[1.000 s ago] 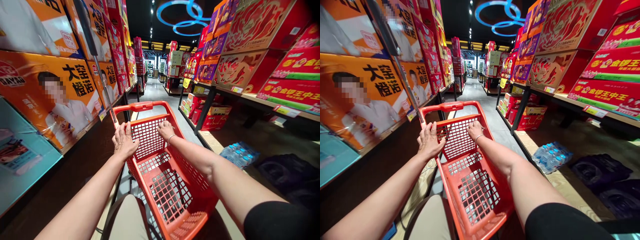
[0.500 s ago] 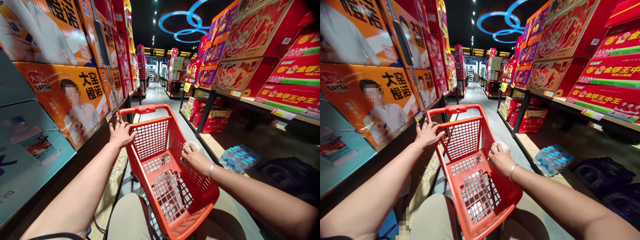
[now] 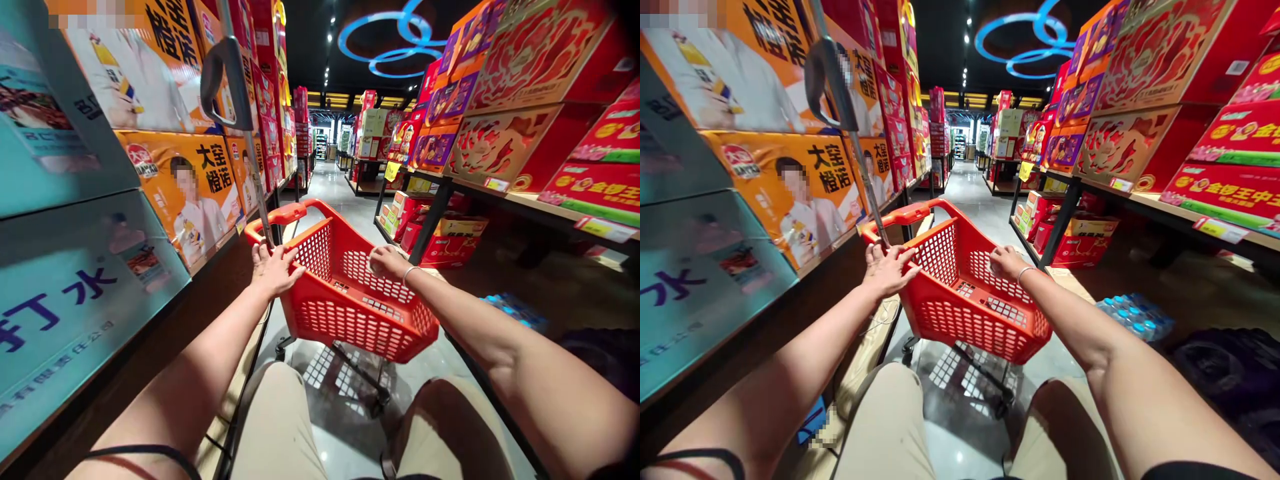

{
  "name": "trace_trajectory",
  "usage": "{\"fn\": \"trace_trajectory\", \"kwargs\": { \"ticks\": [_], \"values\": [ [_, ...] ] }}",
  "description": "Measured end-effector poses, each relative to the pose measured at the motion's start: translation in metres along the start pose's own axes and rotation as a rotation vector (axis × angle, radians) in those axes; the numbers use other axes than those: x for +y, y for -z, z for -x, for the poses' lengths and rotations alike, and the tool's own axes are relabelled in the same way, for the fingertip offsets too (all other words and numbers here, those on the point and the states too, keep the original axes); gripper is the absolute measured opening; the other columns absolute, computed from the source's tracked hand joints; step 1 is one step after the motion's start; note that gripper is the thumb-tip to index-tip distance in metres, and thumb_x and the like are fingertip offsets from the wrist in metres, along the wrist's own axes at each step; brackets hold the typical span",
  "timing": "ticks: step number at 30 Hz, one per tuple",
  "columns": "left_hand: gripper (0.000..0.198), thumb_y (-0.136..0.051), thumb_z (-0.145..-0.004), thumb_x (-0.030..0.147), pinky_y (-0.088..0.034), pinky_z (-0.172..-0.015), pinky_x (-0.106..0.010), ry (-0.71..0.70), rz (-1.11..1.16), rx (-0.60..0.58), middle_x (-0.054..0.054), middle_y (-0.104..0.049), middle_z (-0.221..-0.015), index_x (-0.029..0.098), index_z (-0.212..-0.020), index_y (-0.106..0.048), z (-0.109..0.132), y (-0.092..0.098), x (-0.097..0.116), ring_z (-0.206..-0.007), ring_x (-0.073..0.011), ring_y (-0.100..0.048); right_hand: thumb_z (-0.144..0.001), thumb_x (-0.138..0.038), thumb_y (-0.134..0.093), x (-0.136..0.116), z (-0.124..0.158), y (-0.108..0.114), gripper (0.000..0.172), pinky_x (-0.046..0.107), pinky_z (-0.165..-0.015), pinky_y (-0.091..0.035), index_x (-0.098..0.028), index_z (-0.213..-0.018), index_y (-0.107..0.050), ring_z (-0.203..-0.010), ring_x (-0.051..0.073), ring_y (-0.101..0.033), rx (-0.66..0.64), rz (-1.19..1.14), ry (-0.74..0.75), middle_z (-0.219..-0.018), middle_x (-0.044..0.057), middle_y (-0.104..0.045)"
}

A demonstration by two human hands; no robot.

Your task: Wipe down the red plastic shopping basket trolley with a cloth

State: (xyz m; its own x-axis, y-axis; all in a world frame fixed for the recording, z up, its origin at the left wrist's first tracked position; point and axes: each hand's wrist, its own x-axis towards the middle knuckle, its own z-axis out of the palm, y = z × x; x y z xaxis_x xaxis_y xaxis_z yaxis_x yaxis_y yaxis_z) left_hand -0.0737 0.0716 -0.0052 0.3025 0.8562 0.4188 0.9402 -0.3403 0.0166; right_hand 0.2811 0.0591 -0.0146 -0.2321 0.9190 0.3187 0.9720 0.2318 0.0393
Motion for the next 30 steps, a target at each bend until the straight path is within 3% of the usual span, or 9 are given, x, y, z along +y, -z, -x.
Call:
{"fn": "trace_trajectory", "kwargs": {
  "ticks": [5,7,11,14,17,19,21,26,30],
  "values": [
    [0.066,-0.056,-0.090,0.055,-0.017,-0.121,-0.063,-0.046,0.010,0.070,-0.005,-0.047,-0.157,0.028,-0.150,-0.051,0.024,-0.003,0.043,-0.146,-0.0496,-0.025,-0.076,-0.008,-0.056,-0.048,-0.001,-0.008,0.051,0.041,-0.103,-0.042,-0.022,-0.125,-0.060,-0.115,0.024,-0.056,0.202,-0.521,0.186,-0.125,0.010,-0.063],
    [0.068,-0.060,-0.089,0.047,-0.020,-0.121,-0.060,-0.113,0.035,0.112,-0.008,-0.045,-0.159,0.024,-0.152,-0.049,0.032,-0.003,0.052,-0.146,-0.0461,-0.028,-0.073,-0.009,-0.055,-0.060,0.005,-0.018,0.057,0.042,-0.103,-0.044,-0.020,-0.129,-0.056,-0.114,0.025,-0.055,0.233,-0.593,0.205,-0.124,0.011,-0.062],
    [0.055,-0.059,-0.090,0.037,-0.027,-0.121,-0.051,-0.244,0.089,0.290,-0.016,-0.046,-0.154,0.017,-0.142,-0.056,0.041,0.004,0.055,-0.139,-0.0352,-0.044,-0.074,-0.015,-0.058,-0.053,0.010,-0.038,0.048,0.045,-0.100,-0.046,-0.021,-0.121,-0.060,-0.110,0.027,-0.057,0.263,-0.590,0.051,-0.116,0.010,-0.063],
    [0.053,-0.058,-0.092,0.040,-0.026,-0.120,-0.054,-0.224,0.059,0.414,-0.023,-0.053,-0.144,0.010,-0.135,-0.057,0.038,0.014,0.055,-0.137,-0.0361,-0.046,-0.072,-0.023,-0.067,-0.033,0.004,-0.046,0.044,0.046,-0.101,-0.046,-0.022,-0.115,-0.061,-0.110,0.028,-0.058,0.298,-0.624,0.010,-0.115,0.008,-0.064],
    [0.044,-0.057,-0.092,0.043,-0.032,-0.111,-0.057,-0.188,-0.037,0.346,-0.020,-0.067,-0.124,0.012,-0.122,-0.065,0.033,0.029,0.058,-0.120,-0.0379,-0.056,-0.071,-0.027,-0.072,-0.022,0.000,-0.048,0.042,0.044,-0.101,-0.047,-0.022,-0.111,-0.063,-0.109,0.027,-0.059,0.286,-0.664,0.042,-0.113,0.008,-0.066],
    [0.036,-0.054,-0.093,0.045,-0.040,-0.096,-0.050,-0.191,-0.107,0.244,-0.016,-0.071,-0.102,0.015,-0.105,-0.070,0.033,0.038,0.061,-0.099,-0.0342,-0.061,-0.072,-0.029,-0.073,-0.024,0.002,-0.048,0.042,0.044,-0.101,-0.047,-0.021,-0.112,-0.063,-0.109,0.027,-0.059,0.284,-0.678,0.058,-0.114,0.008,-0.066],
    [0.035,-0.053,-0.095,0.047,-0.040,-0.084,-0.045,-0.197,-0.164,0.200,-0.013,-0.069,-0.089,0.017,-0.092,-0.070,0.035,0.047,0.060,-0.086,-0.0312,-0.059,-0.074,-0.031,-0.074,-0.029,0.009,-0.047,0.044,0.045,-0.101,-0.046,-0.020,-0.116,-0.063,-0.111,0.027,-0.059,0.304,-0.674,0.051,-0.116,0.009,-0.066],
    [0.036,-0.051,-0.097,0.049,-0.037,-0.081,-0.042,-0.279,-0.205,0.177,-0.010,-0.068,-0.087,0.019,-0.091,-0.069,0.046,0.059,0.054,-0.082,-0.0285,-0.057,-0.079,-0.028,-0.071,-0.046,0.035,-0.041,0.039,0.045,-0.100,-0.047,-0.023,-0.117,-0.064,-0.108,0.027,-0.062,0.372,-0.730,-0.064,-0.113,0.007,-0.068],
    [0.031,-0.052,-0.097,0.045,-0.038,-0.083,-0.042,-0.337,-0.189,0.103,-0.008,-0.071,-0.091,0.020,-0.102,-0.071,0.053,0.068,0.053,-0.086,-0.0284,-0.060,-0.080,-0.032,-0.073,-0.061,0.047,-0.022,0.039,0.043,-0.096,-0.052,-0.026,-0.117,-0.064,-0.104,0.025,-0.064,0.498,-0.889,-0.200,-0.111,0.005,-0.067]
  ]
}}
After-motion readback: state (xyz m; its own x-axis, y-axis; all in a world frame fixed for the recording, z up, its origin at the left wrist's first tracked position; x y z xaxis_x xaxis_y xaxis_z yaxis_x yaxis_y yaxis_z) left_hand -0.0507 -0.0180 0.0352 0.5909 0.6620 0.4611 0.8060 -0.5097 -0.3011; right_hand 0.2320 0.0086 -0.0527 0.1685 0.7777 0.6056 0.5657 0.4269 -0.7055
